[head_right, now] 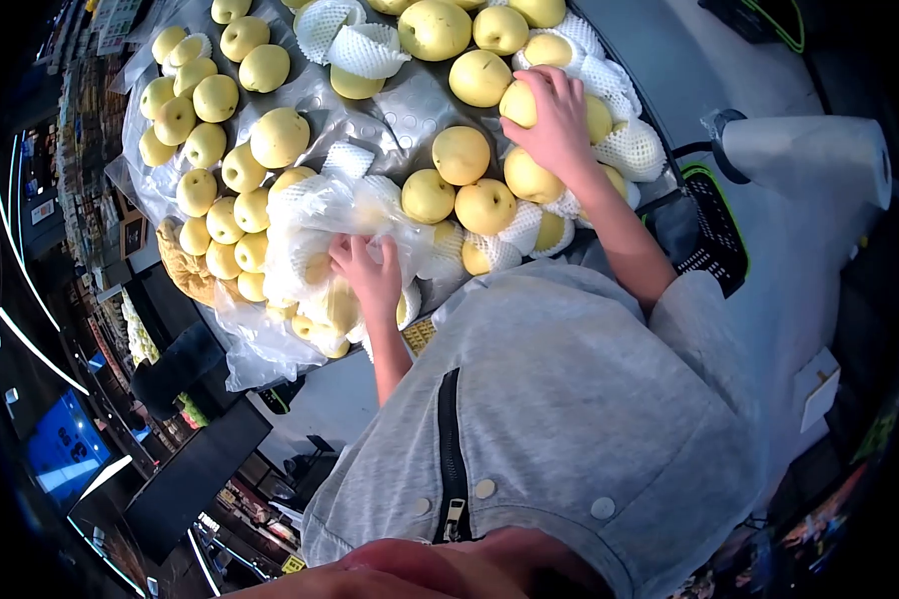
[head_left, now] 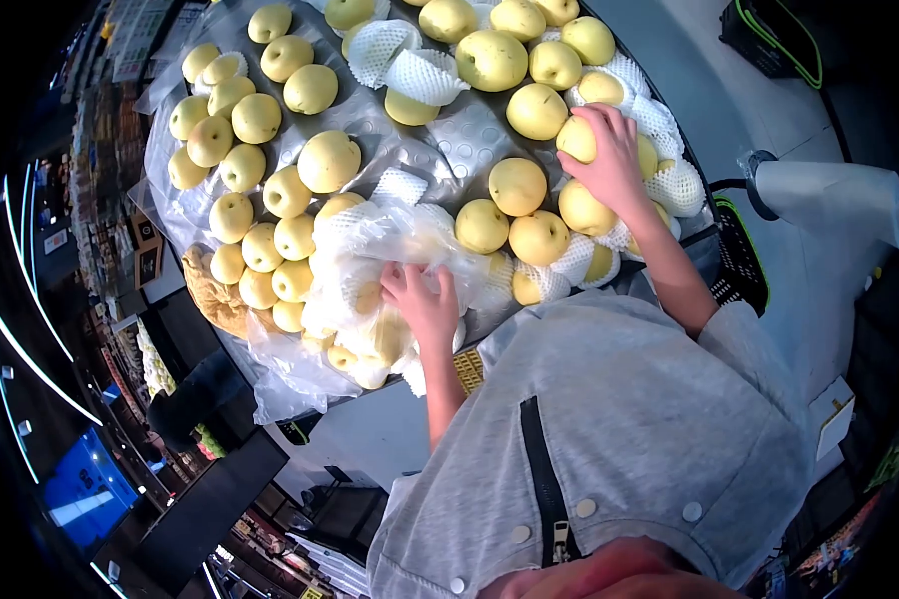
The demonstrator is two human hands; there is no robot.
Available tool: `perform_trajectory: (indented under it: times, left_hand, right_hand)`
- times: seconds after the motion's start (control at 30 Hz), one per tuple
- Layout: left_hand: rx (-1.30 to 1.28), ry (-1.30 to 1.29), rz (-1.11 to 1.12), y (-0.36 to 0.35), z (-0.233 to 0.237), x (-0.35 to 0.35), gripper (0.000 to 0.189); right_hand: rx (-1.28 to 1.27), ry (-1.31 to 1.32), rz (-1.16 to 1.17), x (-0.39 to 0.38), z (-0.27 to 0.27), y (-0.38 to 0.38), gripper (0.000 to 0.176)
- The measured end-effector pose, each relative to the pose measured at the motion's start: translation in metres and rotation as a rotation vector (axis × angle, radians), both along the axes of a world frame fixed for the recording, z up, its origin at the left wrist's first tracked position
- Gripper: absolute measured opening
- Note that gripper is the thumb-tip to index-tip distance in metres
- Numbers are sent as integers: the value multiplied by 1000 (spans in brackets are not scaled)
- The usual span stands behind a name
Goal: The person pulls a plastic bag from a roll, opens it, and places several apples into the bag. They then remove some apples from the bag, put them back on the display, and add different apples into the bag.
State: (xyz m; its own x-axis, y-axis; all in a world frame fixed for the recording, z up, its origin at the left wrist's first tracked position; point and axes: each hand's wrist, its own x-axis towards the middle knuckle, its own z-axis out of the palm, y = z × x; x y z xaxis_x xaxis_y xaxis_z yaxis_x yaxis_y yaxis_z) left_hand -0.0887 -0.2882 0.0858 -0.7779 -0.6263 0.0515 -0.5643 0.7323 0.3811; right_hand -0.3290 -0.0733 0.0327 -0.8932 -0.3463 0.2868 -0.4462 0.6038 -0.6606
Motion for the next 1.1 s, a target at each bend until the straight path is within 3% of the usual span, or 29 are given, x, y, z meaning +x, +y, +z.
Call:
perform_trajectory:
  times: [0.27, 0.37, 0.47, 0.53, 0.6, 0.7, 0.73, 0.83, 1.1]
  left_hand:
    - [-4, 17, 20, 0, -2, -3, 29]
    - [7, 12, 35, -2, -3, -1, 29]
    - [14, 28, 49, 0, -1, -2, 29]
    - [19, 46, 53, 1, 3, -5, 28]
    - [36, 60, 41, 1, 5, -6, 27]
    - [38, 96, 20, -3, 5, 2, 26]
    - [38, 111, 19, -4, 3, 4, 26]
    - [26, 152, 28, -3, -1, 6, 26]
    - [16, 146, 28, -3, 4, 4, 24]
  right_hand:
    - [210, -17, 66, 1, 22, -9, 56]
    - [-56, 153, 163, -16, 42, -27, 39]
    - [-280, -44, 359, -60, 61, -65, 24]
    - [-306, -15, 472, -99, 63, -106, 18]
    - [-184, -262, 695, -140, 49, -147, 32]
    - [109, -183, 1043, -148, 49, -184, 78]
    - [158, -219, 1050, -137, 53, -190, 83]
    - [245, -218, 956, -109, 49, -206, 95]
    - [214, -250, 833, -91, 60, -195, 93]
